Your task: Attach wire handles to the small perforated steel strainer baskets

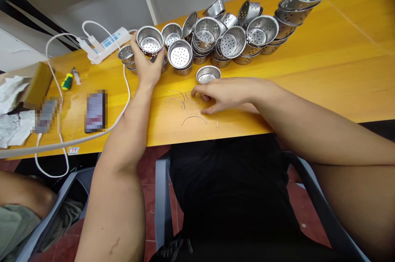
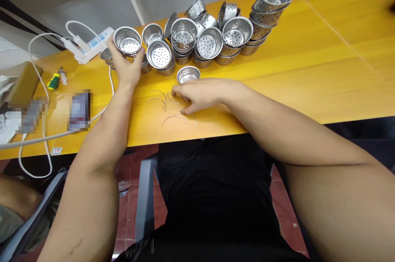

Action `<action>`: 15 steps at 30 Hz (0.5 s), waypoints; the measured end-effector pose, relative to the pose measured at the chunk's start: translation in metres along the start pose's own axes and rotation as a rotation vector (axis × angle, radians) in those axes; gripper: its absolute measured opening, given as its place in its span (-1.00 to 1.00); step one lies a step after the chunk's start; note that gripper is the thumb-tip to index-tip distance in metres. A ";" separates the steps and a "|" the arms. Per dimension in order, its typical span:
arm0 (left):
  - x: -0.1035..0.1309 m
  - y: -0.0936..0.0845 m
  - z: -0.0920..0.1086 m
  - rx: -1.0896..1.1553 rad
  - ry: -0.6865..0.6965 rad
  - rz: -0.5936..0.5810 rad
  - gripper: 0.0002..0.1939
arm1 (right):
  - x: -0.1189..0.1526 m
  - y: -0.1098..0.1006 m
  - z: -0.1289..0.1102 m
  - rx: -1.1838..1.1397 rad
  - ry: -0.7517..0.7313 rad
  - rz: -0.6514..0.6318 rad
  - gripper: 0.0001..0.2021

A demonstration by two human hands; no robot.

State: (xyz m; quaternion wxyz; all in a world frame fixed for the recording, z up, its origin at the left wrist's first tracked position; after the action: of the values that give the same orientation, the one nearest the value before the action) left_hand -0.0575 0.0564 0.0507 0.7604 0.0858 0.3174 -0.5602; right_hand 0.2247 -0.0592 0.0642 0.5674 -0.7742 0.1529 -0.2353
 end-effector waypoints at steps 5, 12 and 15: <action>0.006 0.004 0.015 0.002 0.008 -0.021 -0.07 | -0.008 -0.003 0.007 0.009 0.074 0.044 -0.89; 0.003 0.003 0.015 -0.077 0.040 -0.030 -0.07 | -0.004 -0.006 0.005 0.103 0.164 0.002 -0.90; 0.000 0.001 0.012 -0.066 0.032 -0.023 -0.12 | 0.001 -0.009 0.002 0.143 0.215 -0.045 -0.90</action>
State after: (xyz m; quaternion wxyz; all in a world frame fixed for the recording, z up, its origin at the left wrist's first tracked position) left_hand -0.0519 0.0503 0.0600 0.7511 0.0656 0.3488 -0.5567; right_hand 0.2265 -0.0552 0.0720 0.5960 -0.7053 0.1781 -0.3400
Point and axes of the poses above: each hand's wrist, its own x-axis away from the middle knuckle, its own y-axis out of the palm, z = x × y, the point moved 4 cm from there along -x, towards the middle knuckle, and after that the axes turned 10 degrees about x, right-handed, at the moved point
